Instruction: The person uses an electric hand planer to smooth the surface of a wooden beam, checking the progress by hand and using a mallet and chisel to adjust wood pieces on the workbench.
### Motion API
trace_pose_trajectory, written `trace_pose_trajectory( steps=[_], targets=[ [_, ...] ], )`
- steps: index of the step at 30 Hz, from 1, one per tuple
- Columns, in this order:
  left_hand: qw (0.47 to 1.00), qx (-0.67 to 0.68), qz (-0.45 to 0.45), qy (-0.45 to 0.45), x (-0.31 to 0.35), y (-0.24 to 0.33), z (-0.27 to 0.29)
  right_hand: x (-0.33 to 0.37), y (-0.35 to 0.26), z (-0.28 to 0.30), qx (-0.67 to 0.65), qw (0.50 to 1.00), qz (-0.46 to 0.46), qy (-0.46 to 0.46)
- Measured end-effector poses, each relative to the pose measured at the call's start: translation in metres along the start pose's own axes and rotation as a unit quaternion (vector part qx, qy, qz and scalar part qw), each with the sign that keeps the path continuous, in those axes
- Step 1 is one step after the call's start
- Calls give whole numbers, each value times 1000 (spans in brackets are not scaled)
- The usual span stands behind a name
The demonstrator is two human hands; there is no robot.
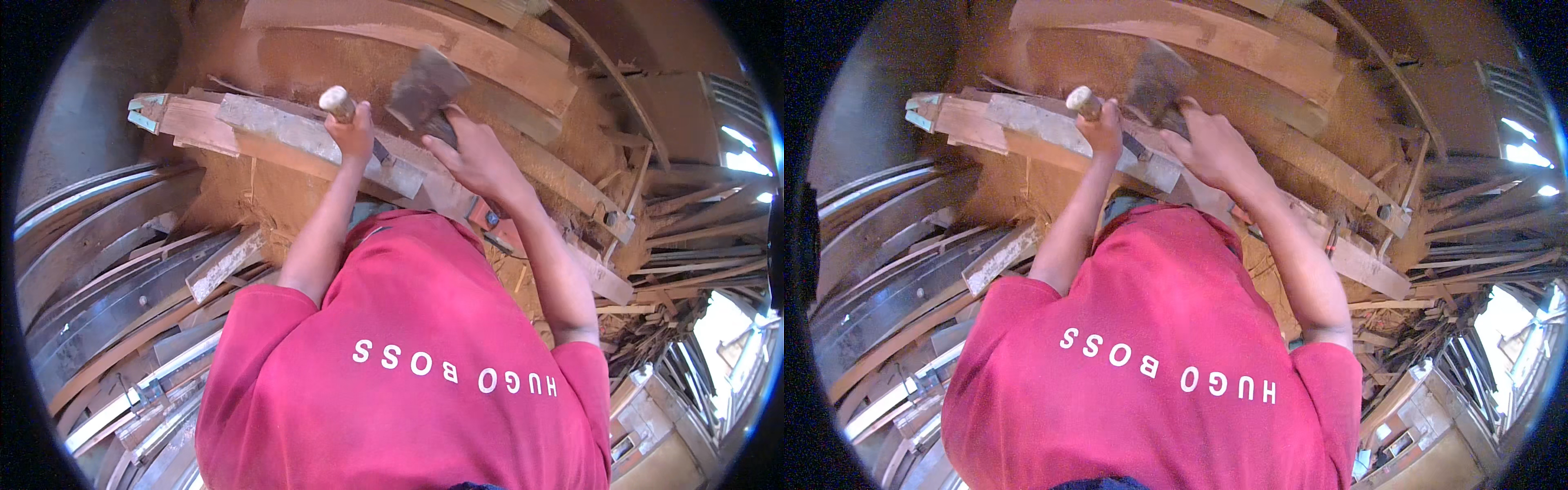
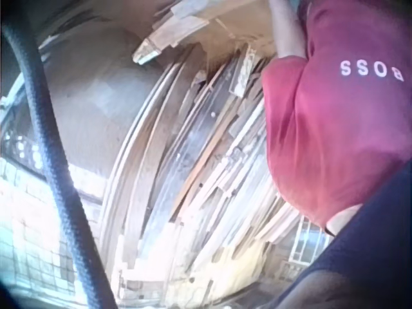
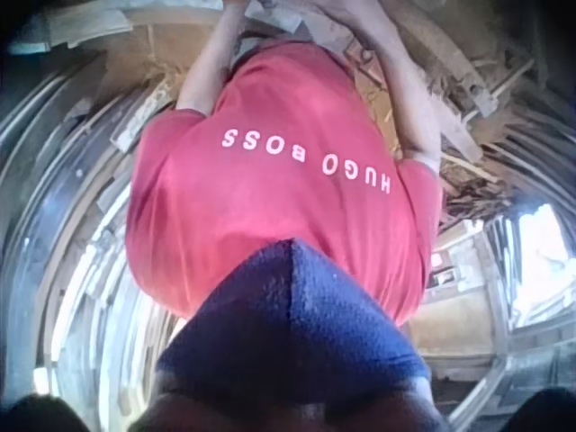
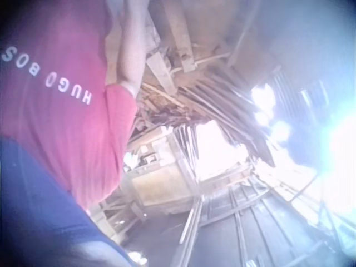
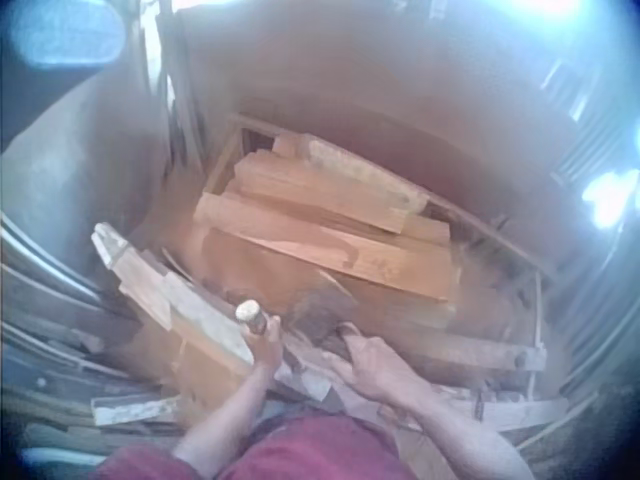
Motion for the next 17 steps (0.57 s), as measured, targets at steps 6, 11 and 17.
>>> trace_pose_trajectory(
  steps=[6, 11, 17],
  targets=[
    [952, 185, 207, 132, -21, -58, 73, 49, 56, -64, -29, 975, -171, -138],
    [882, 189, 292, 317, 24, -76, 60, 91, 106, -157, -45, 972, -182, -143],
    [977, 2, 212, -36, -35, 14, 27, 87, 80, -148, -47, 965, -222, -133]
  ],
)
Point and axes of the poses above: each hand's wrist, its own x-axis away from the middle knuckle, its own z-axis out of the back of the hand, y = z × x, the point moved 5 cm from there along -x, towards the middle knuckle, and after that the axes turned 12 degrees about -y, right-handed, at the moved point
